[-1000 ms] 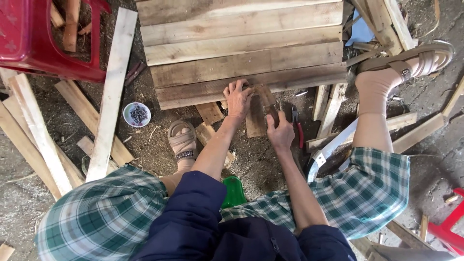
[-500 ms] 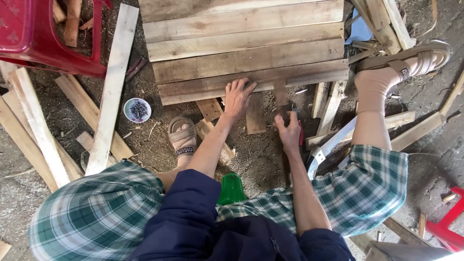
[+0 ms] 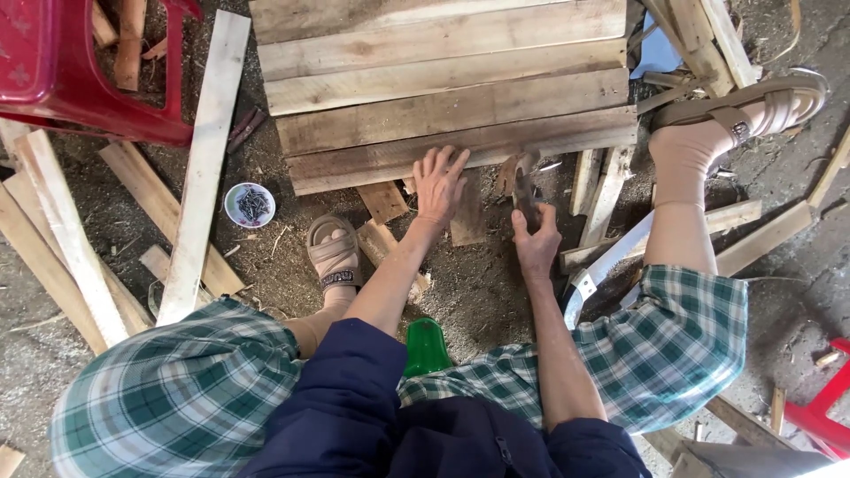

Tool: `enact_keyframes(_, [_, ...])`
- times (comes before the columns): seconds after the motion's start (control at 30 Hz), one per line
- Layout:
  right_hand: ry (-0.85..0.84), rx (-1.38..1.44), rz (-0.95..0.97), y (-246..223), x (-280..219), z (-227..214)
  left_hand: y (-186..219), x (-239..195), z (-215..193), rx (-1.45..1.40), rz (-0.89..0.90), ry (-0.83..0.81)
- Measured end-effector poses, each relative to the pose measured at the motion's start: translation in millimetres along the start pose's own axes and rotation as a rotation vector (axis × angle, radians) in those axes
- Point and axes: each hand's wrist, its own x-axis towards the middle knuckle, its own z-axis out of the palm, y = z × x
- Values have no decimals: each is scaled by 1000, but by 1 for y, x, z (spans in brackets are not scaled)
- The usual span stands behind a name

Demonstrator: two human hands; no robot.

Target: The person sits on the ground and uses a hammer to drive nails into wooden planks, securing them to a frame. They also use pliers to adjust nails and a ruler to measure alignment while assembling the structure.

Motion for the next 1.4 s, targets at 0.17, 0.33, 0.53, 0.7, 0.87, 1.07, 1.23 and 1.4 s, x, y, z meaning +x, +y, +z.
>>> enact_keyframes(0.17, [-28, 29, 62, 0, -3, 9, -10, 6, 20, 44, 29, -89])
enact_keyframes(0.33, [-29, 2, 38, 6, -3, 16, -16, 19, 51, -158, -249, -44])
enact_keyframes(0.53, [-49, 131, 138, 8, -2, 22, -7, 25, 36, -94, -180, -38])
enact_keyframes(0.7, [-91, 255, 174, 69, -12, 62, -3, 24, 29, -127, -196, -45])
enact_keyframes(0.87, [-157, 490, 344, 4, -32, 61, 0, 26, 28, -119, -207, -43])
enact_keyframes(1.07, [-203, 683, 604, 3, -35, 63, 4, 28, 24, -86, -209, -41])
enact_keyframes(1.23, [-155, 613, 479, 1, -31, 64, 4, 30, 19, -95, -165, -46])
enact_keyframes(1.4, [-146, 474, 378, 1, -37, 61, -1, 26, 23, -125, -159, -40])
